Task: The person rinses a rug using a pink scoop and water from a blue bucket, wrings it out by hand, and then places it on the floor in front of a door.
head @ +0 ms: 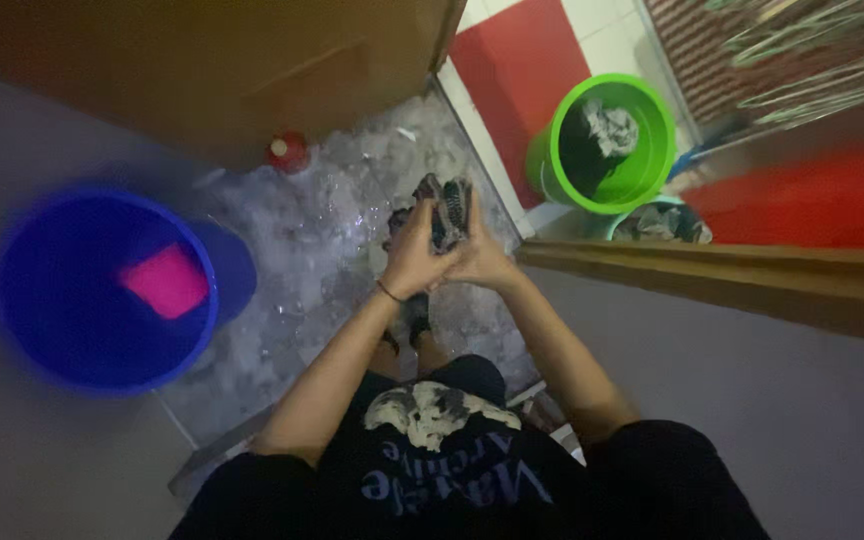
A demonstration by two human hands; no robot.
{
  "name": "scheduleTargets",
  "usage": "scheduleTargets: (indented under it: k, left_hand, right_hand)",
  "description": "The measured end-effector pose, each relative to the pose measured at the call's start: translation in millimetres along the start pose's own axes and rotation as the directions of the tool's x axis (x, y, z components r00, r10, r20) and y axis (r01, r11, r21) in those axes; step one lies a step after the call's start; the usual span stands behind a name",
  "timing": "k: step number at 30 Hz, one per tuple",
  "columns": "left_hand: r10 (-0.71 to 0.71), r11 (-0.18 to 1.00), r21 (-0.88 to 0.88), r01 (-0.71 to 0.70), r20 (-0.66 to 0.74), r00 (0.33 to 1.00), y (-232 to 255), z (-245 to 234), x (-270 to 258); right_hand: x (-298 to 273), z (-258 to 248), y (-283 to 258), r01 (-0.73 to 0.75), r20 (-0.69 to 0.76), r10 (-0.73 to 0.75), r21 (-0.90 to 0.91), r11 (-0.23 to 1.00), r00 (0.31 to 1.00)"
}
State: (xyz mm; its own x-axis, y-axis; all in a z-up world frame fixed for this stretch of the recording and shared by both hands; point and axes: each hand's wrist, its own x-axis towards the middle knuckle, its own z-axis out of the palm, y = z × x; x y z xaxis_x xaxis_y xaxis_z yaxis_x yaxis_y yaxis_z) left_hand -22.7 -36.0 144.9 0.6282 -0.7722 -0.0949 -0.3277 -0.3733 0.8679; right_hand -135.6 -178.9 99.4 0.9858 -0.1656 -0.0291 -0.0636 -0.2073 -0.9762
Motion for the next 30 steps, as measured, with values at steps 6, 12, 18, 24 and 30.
scheduleTargets:
  k: [6, 12, 18, 24, 30]
  left_hand:
    - [0.032, 0.625, -0.767, 0.147, 0.214, 0.976, -4.6, -7.1, 29.7]
    - [-0.237, 0.295, -0.954, 0.043, -0.030, 0.971, 28.0, -35.0, 34.9]
    - [-0.345, -0.081, -0.708, 0.701, 0.680, 0.647, 23.7, -18.9, -4.9]
    - [-0.229, -0.321, -0.946, 0.034, 0.112, 0.967, 2.0, 31.0, 34.3]
    - [-0.407, -0.304, -0.951, 0.047, 0.175, 0.896, -10.2, 33.8, 90.7]
  right_hand:
    - [29.0, -11.5, -40.9, 0.096, -0.081, -0.105, -0.105, 0.990, 0.991]
    - [40.1, -3.7, -97.7, 0.079, -0.206, -0.058, 0.096, 0.992, 0.977]
    - [46.2, -13.3, -99.7, 0.204, -0.379, -0.144, 0.123, 0.971, 0.914]
    - [38.7, 16.6, -104.2, 0.314, -0.510, 0.015, 0.552, 0.773, 0.860]
    - [32.0, -20.4, -155.9, 0.292, -0.537, 0.117, 0.614, 0.733, 0.835]
